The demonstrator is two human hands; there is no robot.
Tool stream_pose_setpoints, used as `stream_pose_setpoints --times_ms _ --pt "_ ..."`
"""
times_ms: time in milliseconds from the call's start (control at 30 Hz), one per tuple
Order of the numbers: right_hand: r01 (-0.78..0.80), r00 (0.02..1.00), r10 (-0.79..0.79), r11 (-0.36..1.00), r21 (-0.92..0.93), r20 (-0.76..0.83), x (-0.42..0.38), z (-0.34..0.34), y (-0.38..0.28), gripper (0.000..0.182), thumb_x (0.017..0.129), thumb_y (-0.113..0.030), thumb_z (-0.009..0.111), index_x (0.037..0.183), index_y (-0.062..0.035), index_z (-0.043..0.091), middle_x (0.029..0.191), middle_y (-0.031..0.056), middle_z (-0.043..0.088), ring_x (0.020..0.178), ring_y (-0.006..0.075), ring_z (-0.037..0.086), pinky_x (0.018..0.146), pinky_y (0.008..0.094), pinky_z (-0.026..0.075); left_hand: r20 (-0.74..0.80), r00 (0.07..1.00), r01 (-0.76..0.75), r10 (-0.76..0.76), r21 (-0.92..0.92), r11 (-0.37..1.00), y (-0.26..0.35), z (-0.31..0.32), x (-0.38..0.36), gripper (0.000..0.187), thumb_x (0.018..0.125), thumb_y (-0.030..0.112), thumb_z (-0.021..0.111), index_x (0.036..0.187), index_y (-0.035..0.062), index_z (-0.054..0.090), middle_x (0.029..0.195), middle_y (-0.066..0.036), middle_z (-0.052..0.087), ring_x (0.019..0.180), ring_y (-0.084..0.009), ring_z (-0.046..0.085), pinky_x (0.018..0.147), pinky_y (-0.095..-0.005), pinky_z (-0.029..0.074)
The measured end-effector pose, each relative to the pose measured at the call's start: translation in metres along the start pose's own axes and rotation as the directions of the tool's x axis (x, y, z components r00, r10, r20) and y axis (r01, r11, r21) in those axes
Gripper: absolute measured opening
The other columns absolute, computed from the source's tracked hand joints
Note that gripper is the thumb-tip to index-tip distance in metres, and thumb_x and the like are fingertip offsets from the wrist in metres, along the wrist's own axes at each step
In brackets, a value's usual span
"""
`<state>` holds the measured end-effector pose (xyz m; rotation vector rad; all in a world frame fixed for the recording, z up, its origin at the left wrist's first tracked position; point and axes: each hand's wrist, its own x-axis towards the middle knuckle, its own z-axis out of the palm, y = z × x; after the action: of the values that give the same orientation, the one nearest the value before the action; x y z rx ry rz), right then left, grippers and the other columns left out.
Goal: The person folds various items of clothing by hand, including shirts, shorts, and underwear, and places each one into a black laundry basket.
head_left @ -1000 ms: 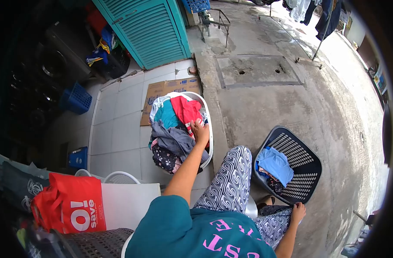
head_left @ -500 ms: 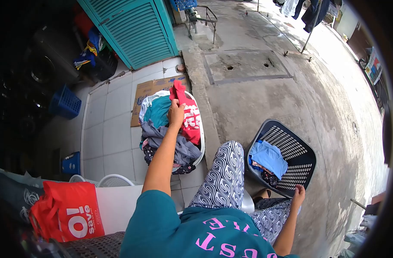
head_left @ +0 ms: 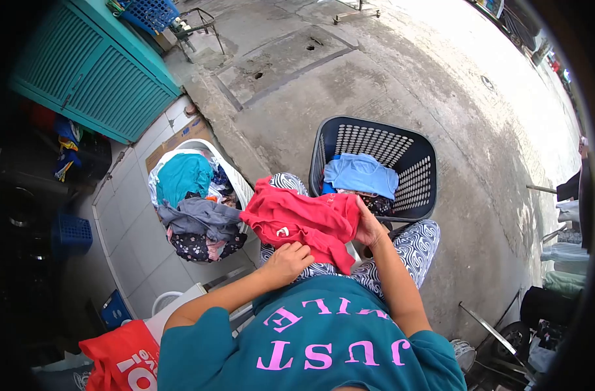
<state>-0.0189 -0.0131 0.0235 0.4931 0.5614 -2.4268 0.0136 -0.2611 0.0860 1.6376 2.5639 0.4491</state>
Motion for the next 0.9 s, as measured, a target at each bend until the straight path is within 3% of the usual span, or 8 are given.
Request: stream_pose_setpoints --times_ms 100,200,333,533,667,733,800,900 --pt "0.051 0.992 -0.069 0.985 -0.162 -0.107 0.002 -0.028 0.012 0.044 0.087 -0.038 0.051 0.122 -0.0107 0.046 0.118 0.0073 0.054 0.103 0.0218 0.056 0.09 0.0409 0.044 0.167 0.978 0.188 -0.124 -0.453 0.871 0.005 -0.016 0.0 0.016 0.075 0.008 0.057 0.091 0.0067 0.054 0.092 -0.008 0.054 0.085 -0.027 0.055 0.071 -0.0356 0.045" --pt "0.075 0.976 -0.109 0.981 -0.181 -0.187 -0.008 -0.033 0.006 0.039 0.087 -0.031 0.052 0.121 -0.0107 0.046 0.116 0.006 0.055 0.101 0.0203 0.056 0.087 0.041 0.046 -0.222 0.948 0.157 -0.228 -0.296 0.942 -0.013 -0.032 0.012 0.019 0.076 0.007 0.055 0.095 0.006 0.053 0.095 -0.01 0.055 0.089 -0.0277 0.055 0.076 -0.0362 0.044" --pt "0.159 0.952 -0.191 0.976 -0.146 -0.239 -0.002 -0.039 0.008 0.034 0.09 -0.022 0.048 0.121 -0.0089 0.045 0.114 0.0063 0.055 0.1 0.0205 0.056 0.086 0.0409 0.047 -0.297 0.85 0.407 -0.436 -0.156 0.9 -0.061 -0.046 0.016 0.025 0.077 0.012 0.058 0.099 0.0046 0.051 0.099 -0.012 0.053 0.092 -0.0283 0.053 0.079 -0.0375 0.042" --pt "0.416 0.845 -0.4 0.909 -0.034 -0.354 0.005 -0.027 -0.002 0.025 0.091 -0.013 0.045 0.114 -0.0058 0.047 0.109 0.0089 0.057 0.096 0.0216 0.058 0.083 0.0395 0.049 0.077 0.9 0.434 -0.429 -0.065 0.899 -0.043 -0.051 -0.006 0.03 0.075 0.02 0.064 0.098 0.0065 0.051 0.092 -0.009 0.052 0.091 -0.0256 0.053 0.072 -0.0373 0.045" --pt "0.568 0.782 -0.557 0.822 -0.047 -0.28 0.002 -0.02 -0.034 0.018 0.091 -0.015 0.046 0.106 -0.0061 0.05 0.098 0.0081 0.061 0.085 0.0186 0.061 0.076 0.0341 0.052 0.393 0.916 0.285 -0.081 -0.495 0.821 -0.001 -0.07 -0.01 0.029 0.076 0.016 0.062 0.102 0.0088 0.053 0.089 -0.007 0.054 0.084 -0.0232 0.057 0.069 -0.0334 0.047" --pt "0.552 0.76 -0.557 0.825 -0.121 -0.335 0.0 -0.012 -0.041 0.022 0.092 -0.022 0.044 0.108 -0.0079 0.05 0.096 0.0079 0.062 0.08 0.017 0.062 0.072 0.032 0.053 0.369 0.929 0.254 -0.031 -0.574 0.779 0.005 -0.067 -0.015 0.027 0.078 0.013 0.06 0.104 0.0068 0.055 0.089 -0.006 0.057 0.081 -0.0199 0.06 0.068 -0.0301 0.048" --pt "0.27 0.903 -0.313 0.946 -0.178 -0.294 -0.007 -0.012 -0.04 0.033 0.093 -0.035 0.041 0.111 -0.0094 0.05 0.097 0.0083 0.062 0.08 0.0166 0.061 0.071 0.0317 0.051 0.531 0.827 0.556 -0.186 -0.718 0.419 -0.01 -0.059 -0.017 0.024 0.081 0.011 0.058 0.103 0.004 0.056 0.093 -0.006 0.059 0.083 -0.0153 0.06 0.069 -0.0271 0.047" --pt "-0.135 0.931 -0.021 0.908 -0.398 -0.364 -0.005 -0.032 -0.011 0.046 0.088 -0.048 0.042 0.114 -0.011 0.051 0.107 0.008 0.059 0.097 0.0208 0.055 0.085 0.0352 0.04 -0.007 0.806 0.417 -0.592 -0.704 0.575 -0.039 -0.053 -0.011 0.018 0.082 0.004 0.054 0.099 0.0007 0.055 0.094 -0.008 0.058 0.081 -0.0146 0.058 0.069 -0.0242 0.045"
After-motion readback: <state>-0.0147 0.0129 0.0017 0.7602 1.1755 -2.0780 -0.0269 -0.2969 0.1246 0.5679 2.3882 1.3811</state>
